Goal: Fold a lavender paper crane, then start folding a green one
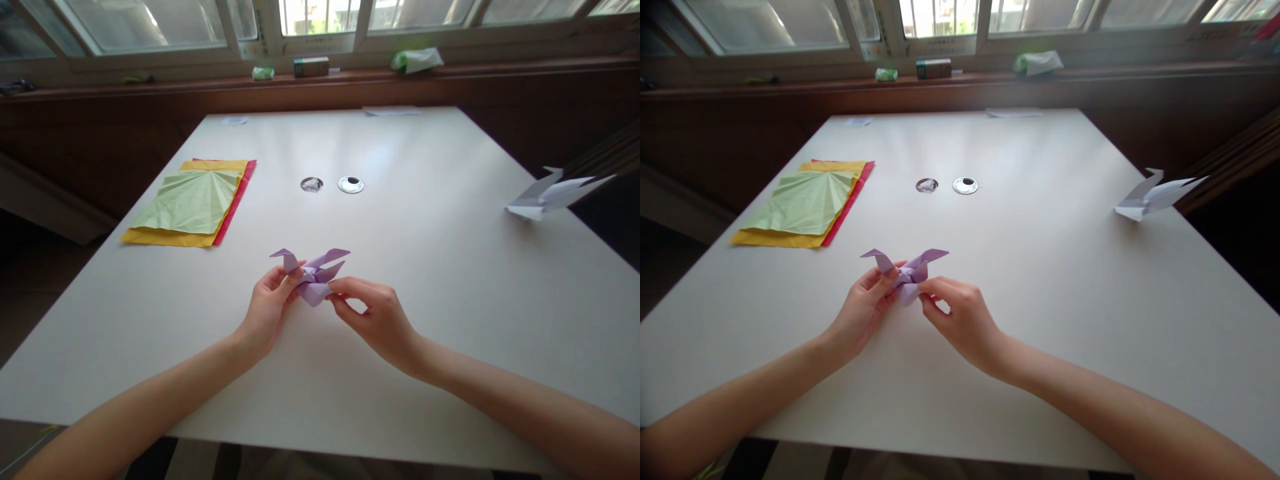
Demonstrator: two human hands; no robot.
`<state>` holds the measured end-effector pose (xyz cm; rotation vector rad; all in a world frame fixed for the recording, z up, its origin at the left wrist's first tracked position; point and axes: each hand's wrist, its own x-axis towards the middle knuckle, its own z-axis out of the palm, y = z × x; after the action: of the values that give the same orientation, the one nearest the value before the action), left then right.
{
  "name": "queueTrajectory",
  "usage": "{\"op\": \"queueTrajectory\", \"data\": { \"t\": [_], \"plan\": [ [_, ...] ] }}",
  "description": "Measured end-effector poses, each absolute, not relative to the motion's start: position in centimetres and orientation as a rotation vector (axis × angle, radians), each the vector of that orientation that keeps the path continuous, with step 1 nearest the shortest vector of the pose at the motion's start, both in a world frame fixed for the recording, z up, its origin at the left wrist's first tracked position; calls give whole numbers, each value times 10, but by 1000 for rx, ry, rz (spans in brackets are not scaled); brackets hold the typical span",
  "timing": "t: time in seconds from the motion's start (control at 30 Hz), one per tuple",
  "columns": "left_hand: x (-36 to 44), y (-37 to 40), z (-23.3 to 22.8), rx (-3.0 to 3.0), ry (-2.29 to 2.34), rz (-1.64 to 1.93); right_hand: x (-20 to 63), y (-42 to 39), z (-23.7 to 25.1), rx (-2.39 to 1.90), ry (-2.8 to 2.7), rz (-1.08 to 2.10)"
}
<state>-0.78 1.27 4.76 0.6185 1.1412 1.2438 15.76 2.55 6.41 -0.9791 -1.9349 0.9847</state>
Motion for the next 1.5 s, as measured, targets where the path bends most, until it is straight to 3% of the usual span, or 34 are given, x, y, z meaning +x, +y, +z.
{"op": "queueTrajectory", "data": {
  "t": [0.2,0.43,0.77,1.5],
  "plan": [
    [-7,12,46,624,1139,1252,154,25,67,-982,-1461,1746],
    [-7,12,46,628,1176,1255,150,18,66,-984,-1018,2053],
    [-8,12,46,671,1184,1244,148,17,71,-955,-876,2164],
    [-6,13,48,647,1181,1266,145,19,61,-874,-903,2006]
  ]
}}
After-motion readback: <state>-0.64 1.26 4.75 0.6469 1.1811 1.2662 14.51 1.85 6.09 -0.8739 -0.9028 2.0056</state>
